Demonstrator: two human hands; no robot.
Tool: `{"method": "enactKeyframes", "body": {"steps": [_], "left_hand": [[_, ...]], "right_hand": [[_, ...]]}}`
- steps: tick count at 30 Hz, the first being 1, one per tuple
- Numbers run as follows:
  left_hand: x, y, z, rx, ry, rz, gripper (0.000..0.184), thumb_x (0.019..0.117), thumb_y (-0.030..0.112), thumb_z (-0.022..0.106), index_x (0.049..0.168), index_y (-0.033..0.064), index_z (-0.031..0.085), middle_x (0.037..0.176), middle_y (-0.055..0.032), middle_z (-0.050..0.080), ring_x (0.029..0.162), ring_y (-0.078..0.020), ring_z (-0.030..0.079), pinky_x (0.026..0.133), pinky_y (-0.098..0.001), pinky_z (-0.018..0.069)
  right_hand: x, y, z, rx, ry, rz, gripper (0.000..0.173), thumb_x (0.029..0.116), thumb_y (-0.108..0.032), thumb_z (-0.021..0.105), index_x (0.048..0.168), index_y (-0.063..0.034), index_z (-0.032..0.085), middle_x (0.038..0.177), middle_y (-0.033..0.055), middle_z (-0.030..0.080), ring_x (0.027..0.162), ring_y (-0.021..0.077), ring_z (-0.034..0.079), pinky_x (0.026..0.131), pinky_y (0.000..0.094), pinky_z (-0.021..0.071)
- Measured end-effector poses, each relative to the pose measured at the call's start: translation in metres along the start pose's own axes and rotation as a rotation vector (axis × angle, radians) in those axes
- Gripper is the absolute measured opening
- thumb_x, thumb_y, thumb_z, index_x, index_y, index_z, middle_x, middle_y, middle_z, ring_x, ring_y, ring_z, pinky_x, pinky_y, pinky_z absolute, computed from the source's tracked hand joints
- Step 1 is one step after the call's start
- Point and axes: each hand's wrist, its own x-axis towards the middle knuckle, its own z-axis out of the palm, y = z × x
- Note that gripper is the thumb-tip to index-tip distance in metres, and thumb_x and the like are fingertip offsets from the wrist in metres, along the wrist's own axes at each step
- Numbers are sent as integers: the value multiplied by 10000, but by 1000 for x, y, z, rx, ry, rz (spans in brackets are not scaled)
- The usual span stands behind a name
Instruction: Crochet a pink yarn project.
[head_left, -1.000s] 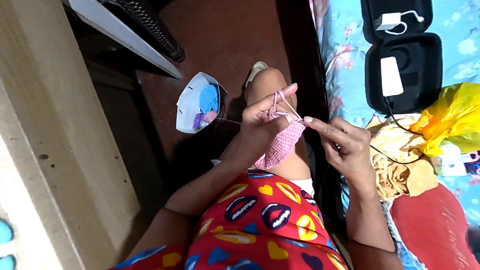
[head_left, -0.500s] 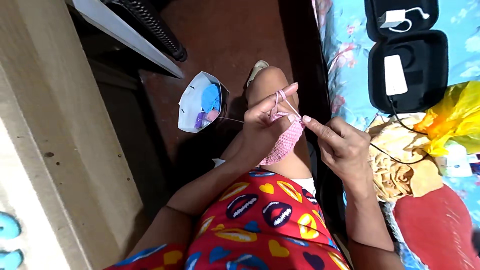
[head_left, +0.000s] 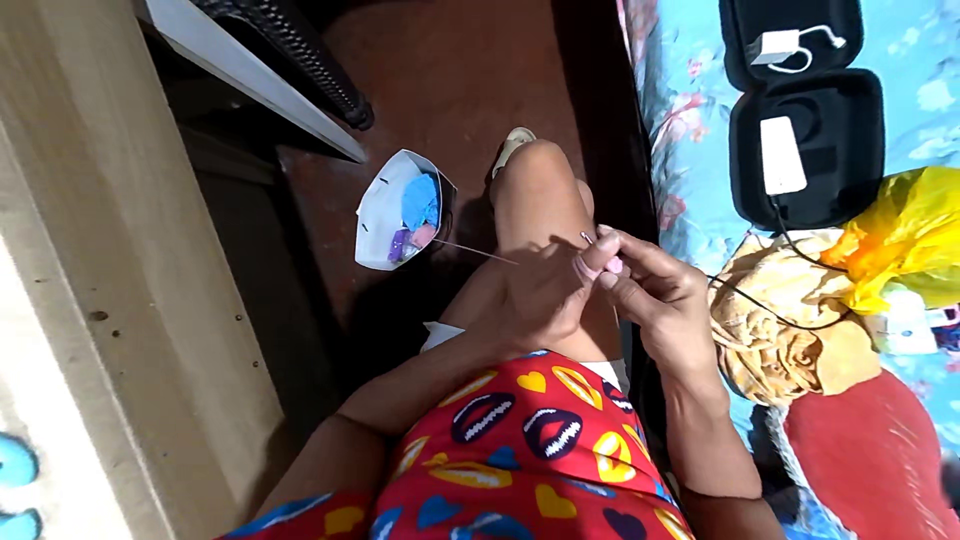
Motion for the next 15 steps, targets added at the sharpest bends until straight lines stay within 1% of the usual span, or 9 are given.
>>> {"method": "enactKeyframes", "body": {"steps": [1,2,3,5,7,9,12,13,15], "left_hand": [[-2,0,3,-76,24,-23,250,961,0,595,1202,-45,643,919,-141,688,865,-150,664,804,-276,548],[-3,1,3,-199,43,-81,254,975,-6,592,1226,-41,615,955,-105,697,895,-91,672,833,-245,560],[-1,2,2,-332,57,-140,311,981,-21,586,1292,-45,585,1006,-72,697,922,-47,662,859,-224,556],[7,6,-5,-522,57,-272,445,959,-66,586,1400,-43,531,1026,-29,699,867,-1,644,813,-190,555],[15,6,-12,-611,44,-386,482,925,-100,573,1404,-80,525,1002,-17,707,805,3,638,760,-181,555],[23,4,-21,-692,-5,-486,512,930,-95,553,1439,-68,503,906,-23,690,719,-29,621,674,-185,545],[31,-2,-29,-825,-92,-561,528,932,-105,522,1457,-82,470,901,-30,706,751,-50,653,727,-227,572],[34,-3,-30,-855,-104,-593,526,926,-101,511,1451,-79,478,903,-22,711,759,-49,658,742,-232,576],[37,-5,-32,-905,-93,-672,507,912,-88,510,1418,-59,525,834,8,695,737,-50,653,737,-239,573]], "right_hand": [[0,0,2,59,8,16,410,936,39,613,1329,-64,663,938,-33,724,565,-29,504,502,131,428],[0,1,2,60,14,-17,417,929,41,619,1332,-62,652,854,-35,699,560,-20,506,505,134,429],[0,3,0,-6,15,-99,427,925,40,620,1342,-46,628,816,-43,675,597,-20,539,548,129,465],[0,9,-6,-250,20,-335,357,957,7,617,1313,13,595,859,-11,667,722,-13,609,682,139,535],[1,14,-15,-510,56,-532,242,994,-41,601,1220,44,620,923,80,700,781,33,651,732,178,556],[2,16,-23,-681,77,-641,188,991,-43,590,1141,36,671,871,121,688,738,96,643,672,214,537],[4,14,-30,-803,66,-720,213,979,-32,590,1124,12,739,778,121,656,671,156,605,602,258,491],[4,13,-31,-824,58,-736,229,976,-32,593,1136,3,753,770,123,654,670,170,604,601,268,485],[5,13,-35,-850,41,-749,239,973,-36,595,1141,-12,764,770,126,662,679,182,614,606,278,485]]}}
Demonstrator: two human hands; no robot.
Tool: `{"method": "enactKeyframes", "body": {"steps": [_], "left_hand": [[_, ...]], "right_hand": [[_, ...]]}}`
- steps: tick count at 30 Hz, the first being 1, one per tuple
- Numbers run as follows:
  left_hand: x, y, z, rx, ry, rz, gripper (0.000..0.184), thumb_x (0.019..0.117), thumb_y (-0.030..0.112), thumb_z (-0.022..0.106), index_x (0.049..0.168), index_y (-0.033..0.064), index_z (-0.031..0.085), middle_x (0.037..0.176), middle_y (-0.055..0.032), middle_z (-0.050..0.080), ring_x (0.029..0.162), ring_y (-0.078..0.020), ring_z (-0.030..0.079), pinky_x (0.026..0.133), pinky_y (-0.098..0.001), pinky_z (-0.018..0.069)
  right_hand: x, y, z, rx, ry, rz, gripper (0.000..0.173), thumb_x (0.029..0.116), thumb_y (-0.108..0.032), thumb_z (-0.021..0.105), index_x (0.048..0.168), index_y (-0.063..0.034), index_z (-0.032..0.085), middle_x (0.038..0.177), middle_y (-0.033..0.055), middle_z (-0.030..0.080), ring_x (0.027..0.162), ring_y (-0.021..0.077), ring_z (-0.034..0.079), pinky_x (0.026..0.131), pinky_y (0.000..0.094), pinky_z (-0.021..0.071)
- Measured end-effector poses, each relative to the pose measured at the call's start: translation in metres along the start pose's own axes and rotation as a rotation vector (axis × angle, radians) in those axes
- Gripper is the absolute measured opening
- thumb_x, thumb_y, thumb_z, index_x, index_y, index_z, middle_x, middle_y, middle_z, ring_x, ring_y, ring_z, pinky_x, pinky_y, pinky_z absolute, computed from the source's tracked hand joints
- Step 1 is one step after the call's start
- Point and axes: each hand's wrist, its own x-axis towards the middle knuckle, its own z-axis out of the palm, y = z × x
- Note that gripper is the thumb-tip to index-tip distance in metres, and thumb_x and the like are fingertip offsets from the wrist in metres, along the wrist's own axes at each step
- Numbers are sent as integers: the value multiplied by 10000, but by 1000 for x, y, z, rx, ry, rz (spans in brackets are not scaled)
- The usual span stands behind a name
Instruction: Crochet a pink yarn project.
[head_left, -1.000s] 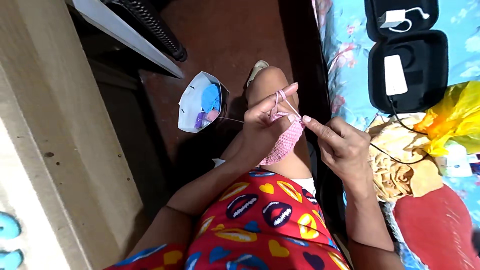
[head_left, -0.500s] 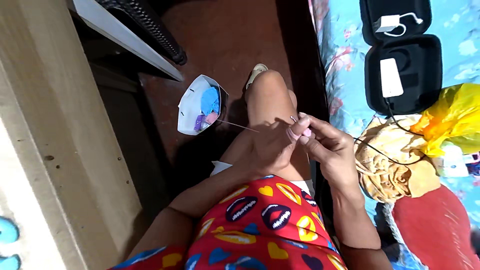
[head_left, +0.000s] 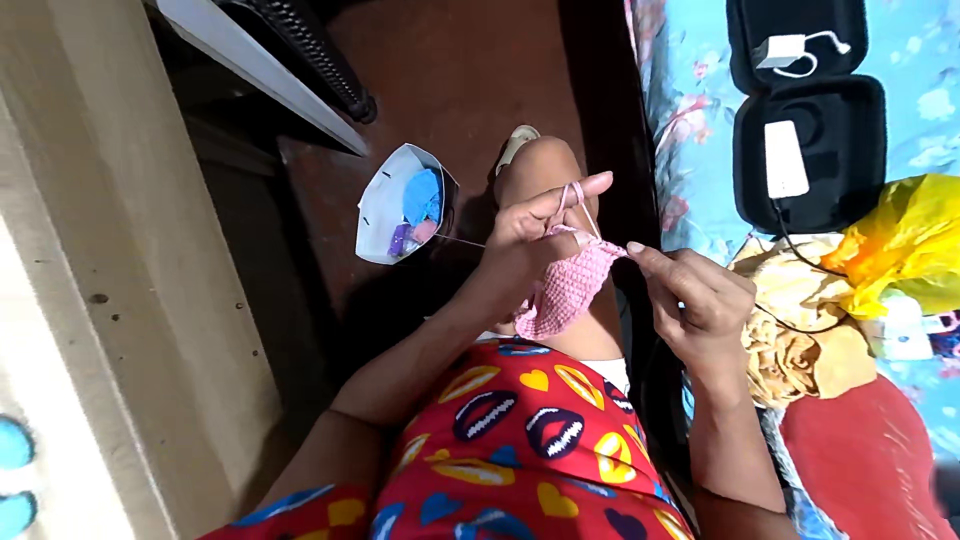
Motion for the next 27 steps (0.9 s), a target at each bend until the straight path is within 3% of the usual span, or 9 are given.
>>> {"method": "enactKeyframes", "body": {"steps": [3,5,8,10,14,17,22,24,27], "left_hand": [[2,1,-4,-54,5,-47,500,890,-93,524,1386,-45,562,845,-5,707,739,-63,670,732,-246,585],[0,-1,-1,73,-32,48,500,891,-109,537,1391,-82,546,1016,-35,727,808,-39,671,768,-218,578],[-6,-12,12,297,-38,262,412,889,-101,579,1300,-132,590,1257,-106,697,947,-1,669,862,-198,557],[-10,-21,20,253,-26,281,402,898,-118,591,1299,-134,590,1246,-119,700,948,-22,679,868,-213,566],[-6,-23,11,82,-31,56,400,909,-74,595,1307,-56,621,1014,-13,735,861,-38,676,801,-226,572],[-1,-20,-18,13,-91,-60,105,923,57,636,934,90,735,887,30,735,808,-35,678,741,-233,572],[4,-3,-75,373,-312,-60,272,917,173,683,650,126,668,873,57,720,766,4,659,647,-162,535],[4,-4,-81,240,-335,21,266,945,244,657,689,185,697,1082,23,748,1024,-90,692,853,-259,566],[7,-15,-57,-10,-292,114,272,918,361,729,1130,197,775,1341,-19,672,1241,-184,621,1052,-365,505]], "right_hand": [[0,3,-2,82,-33,21,252,967,-34,581,1133,-14,769,735,111,628,637,138,566,578,244,449],[1,3,0,238,-45,97,250,966,-36,582,1137,-16,764,731,63,590,630,56,520,580,174,424],[4,-6,2,621,-59,310,286,977,-21,622,1248,-17,713,1039,15,730,857,-12,658,783,153,563],[5,-10,5,903,-36,496,313,980,-53,642,1279,-110,716,1071,-65,739,758,-52,622,669,122,532],[6,-8,12,1218,-6,710,240,971,-91,660,1194,-122,743,822,-62,695,533,-48,489,481,115,417],[3,-8,15,1259,-18,746,224,973,-65,645,1174,-89,742,780,-46,675,521,-39,479,477,119,411],[2,-8,16,1316,-1,822,233,971,-45,625,1174,-79,736,752,-29,670,499,-39,479,455,112,404],[1,-9,18,1346,-5,830,231,975,-48,621,1177,-73,731,733,-28,651,496,-35,474,452,115,401],[1,-13,23,1388,-23,829,214,989,-66,612,1173,-73,719,739,-25,639,506,-26,476,463,120,404]]}}
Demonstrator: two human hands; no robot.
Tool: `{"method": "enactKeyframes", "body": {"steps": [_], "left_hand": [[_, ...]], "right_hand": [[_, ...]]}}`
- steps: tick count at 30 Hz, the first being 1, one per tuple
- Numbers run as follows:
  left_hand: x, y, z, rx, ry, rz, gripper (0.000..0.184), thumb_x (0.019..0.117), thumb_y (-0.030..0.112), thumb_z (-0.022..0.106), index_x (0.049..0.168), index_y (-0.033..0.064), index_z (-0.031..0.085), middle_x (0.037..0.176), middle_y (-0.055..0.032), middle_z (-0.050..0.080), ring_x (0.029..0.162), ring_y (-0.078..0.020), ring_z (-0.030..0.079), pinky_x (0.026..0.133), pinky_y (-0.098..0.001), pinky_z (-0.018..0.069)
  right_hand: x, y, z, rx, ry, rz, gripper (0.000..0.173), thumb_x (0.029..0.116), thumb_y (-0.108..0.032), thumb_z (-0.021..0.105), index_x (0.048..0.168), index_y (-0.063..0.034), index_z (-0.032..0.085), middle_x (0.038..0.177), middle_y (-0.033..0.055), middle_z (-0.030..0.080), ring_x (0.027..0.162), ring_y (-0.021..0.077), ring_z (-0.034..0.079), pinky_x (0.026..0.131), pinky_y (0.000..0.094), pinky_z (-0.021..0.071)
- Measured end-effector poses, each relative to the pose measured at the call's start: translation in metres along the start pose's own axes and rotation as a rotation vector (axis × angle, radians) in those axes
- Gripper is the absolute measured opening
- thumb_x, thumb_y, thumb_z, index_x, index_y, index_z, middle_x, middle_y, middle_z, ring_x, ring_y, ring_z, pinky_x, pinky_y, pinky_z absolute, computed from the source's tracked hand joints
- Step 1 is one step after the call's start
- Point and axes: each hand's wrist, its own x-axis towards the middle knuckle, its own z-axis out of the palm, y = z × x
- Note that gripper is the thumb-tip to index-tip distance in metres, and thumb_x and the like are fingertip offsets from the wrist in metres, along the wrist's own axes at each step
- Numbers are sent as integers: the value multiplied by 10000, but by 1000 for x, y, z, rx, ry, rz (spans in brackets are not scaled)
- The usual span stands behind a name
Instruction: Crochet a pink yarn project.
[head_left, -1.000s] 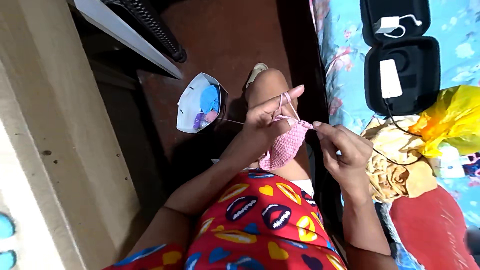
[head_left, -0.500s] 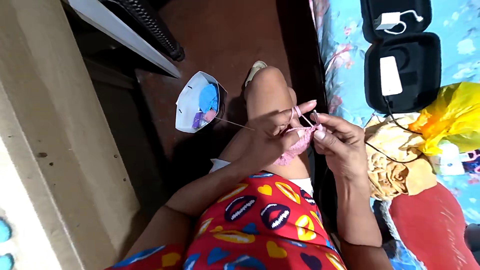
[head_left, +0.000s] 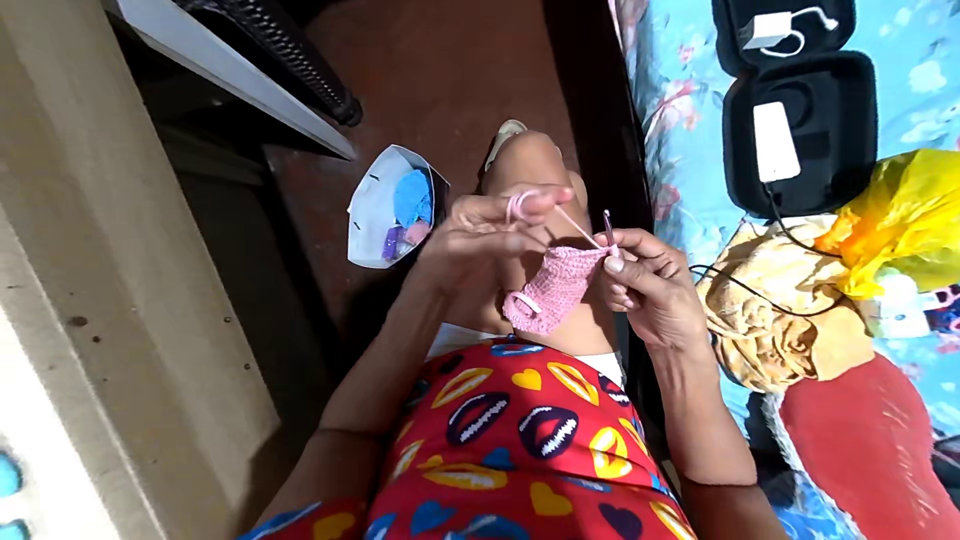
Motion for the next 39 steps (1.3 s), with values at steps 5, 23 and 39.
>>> {"method": "enactKeyframes", "body": {"steps": [5,23,39], "left_hand": [[13,-7,42,-10,67,-51,851,861,-52,666,1589,-7,226,1230,-80,662,1042,-159,678,944,-342,566],[19,2,60,97,421,-156,762,870,-156,583,1565,-6,309,883,-78,709,754,-118,688,754,-280,597],[18,1,63,194,419,-116,731,871,-150,628,1539,-62,342,885,-79,717,697,-93,675,708,-234,591]], "right_hand": [[-4,-2,5,-144,46,-43,309,982,-32,597,1272,-91,688,839,-19,685,516,-33,458,460,116,387],[3,-23,-31,-1365,-82,-597,422,940,-51,517,1276,-156,750,703,48,512,537,118,435,475,274,332],[0,-13,-22,-1482,3,-655,364,970,-65,559,1271,-131,752,723,93,546,559,182,497,478,303,369]]}}
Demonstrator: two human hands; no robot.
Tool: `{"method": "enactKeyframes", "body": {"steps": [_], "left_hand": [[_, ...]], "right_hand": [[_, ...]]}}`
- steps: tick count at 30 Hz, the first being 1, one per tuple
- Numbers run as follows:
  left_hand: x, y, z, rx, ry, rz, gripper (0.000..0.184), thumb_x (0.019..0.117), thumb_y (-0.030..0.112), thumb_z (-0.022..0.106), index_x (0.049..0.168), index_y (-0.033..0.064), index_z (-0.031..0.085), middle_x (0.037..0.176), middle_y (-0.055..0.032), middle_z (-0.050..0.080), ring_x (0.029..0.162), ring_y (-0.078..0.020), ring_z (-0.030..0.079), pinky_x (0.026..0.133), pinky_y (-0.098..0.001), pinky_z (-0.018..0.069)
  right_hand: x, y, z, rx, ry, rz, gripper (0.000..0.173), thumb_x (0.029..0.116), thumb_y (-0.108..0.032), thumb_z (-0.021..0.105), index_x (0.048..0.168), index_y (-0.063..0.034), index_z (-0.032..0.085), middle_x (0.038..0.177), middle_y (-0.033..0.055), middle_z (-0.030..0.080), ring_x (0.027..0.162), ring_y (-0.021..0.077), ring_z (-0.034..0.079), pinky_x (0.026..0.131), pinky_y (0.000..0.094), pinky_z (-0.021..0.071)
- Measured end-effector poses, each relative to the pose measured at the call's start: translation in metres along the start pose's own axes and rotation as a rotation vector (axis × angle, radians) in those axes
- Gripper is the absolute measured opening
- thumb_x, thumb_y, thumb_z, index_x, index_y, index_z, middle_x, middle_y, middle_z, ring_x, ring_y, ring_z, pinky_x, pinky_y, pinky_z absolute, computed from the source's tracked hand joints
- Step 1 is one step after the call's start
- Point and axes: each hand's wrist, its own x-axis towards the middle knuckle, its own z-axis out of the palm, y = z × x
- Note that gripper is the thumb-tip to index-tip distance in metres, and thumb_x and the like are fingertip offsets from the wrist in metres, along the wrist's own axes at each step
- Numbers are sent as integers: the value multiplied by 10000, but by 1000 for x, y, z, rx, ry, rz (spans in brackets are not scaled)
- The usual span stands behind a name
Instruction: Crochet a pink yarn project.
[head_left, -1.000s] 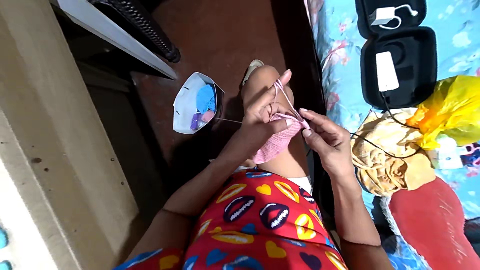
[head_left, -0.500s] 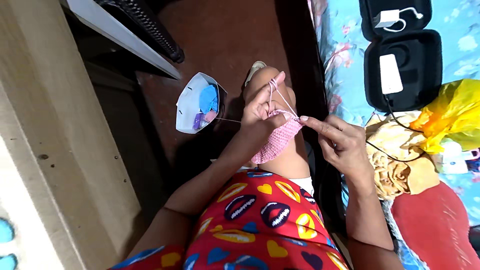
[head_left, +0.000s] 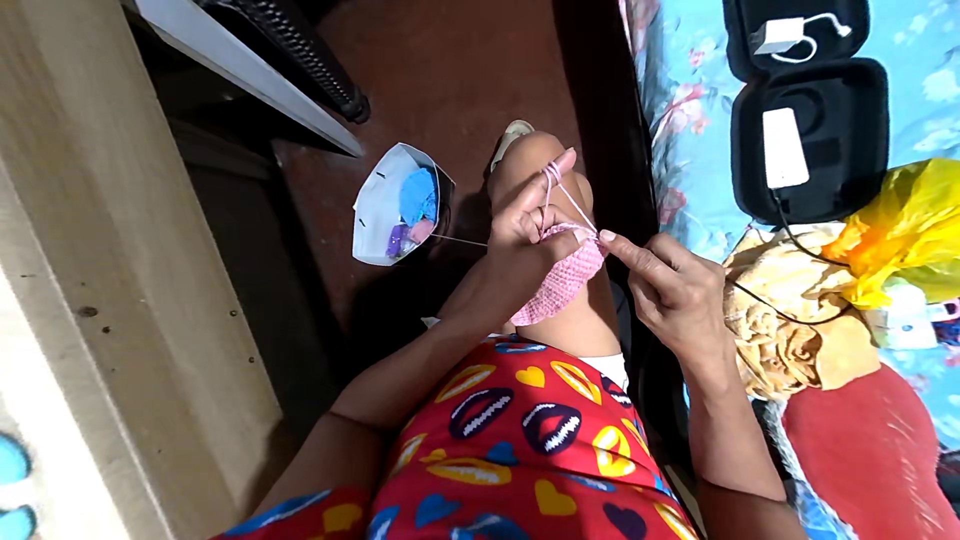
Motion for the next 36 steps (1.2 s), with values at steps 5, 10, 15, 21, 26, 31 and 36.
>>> {"method": "enactKeyframes", "body": {"steps": [5,10,15,21,26,31,36], "left_hand": [[-9,3,2,-21,1,-93,737,936,-111,590,1595,79,321,862,-84,719,651,-90,661,626,-213,569],[-24,-22,10,550,-10,517,413,949,-9,599,1344,-106,526,878,-126,683,763,-114,660,729,-256,563],[-29,-28,17,269,-12,492,465,991,-6,585,1439,24,461,973,-48,695,852,-49,664,794,-216,560],[-20,6,3,29,-69,76,702,966,-87,547,1605,82,309,838,-47,656,610,-60,586,547,-173,511],[-3,8,-8,-99,-110,-13,659,921,-99,534,1546,-52,331,829,-11,677,719,-66,648,721,-237,575],[-1,8,-11,-118,-116,-62,652,911,-119,531,1537,-38,371,810,-30,660,682,-75,632,687,-231,567],[-10,-6,3,100,-146,338,538,900,-102,591,1420,-143,459,1175,-58,704,893,15,646,832,-181,548]], "right_hand": [[-3,3,2,297,10,113,368,946,-20,540,1232,-83,762,712,27,515,585,52,445,518,183,354],[3,-26,-1,846,-22,532,388,931,51,569,1293,-24,685,1044,-13,737,681,-50,578,608,117,493],[5,-38,3,1024,94,601,398,921,45,616,1298,-77,637,774,-46,656,566,-15,519,511,130,436],[-6,-14,3,308,171,74,181,990,-34,590,1130,47,672,916,104,702,782,57,651,717,189,547],[-3,-6,-3,114,144,-58,247,969,-26,579,1136,0,760,775,118,661,670,155,608,602,261,491],[-4,0,-3,313,89,7,279,957,-30,561,1142,-25,770,726,60,588,619,51,519,561,173,421],[3,-13,-1,834,30,269,327,978,15,595,1291,-13,686,1192,17,728,947,-8,682,842,162,572]]}}
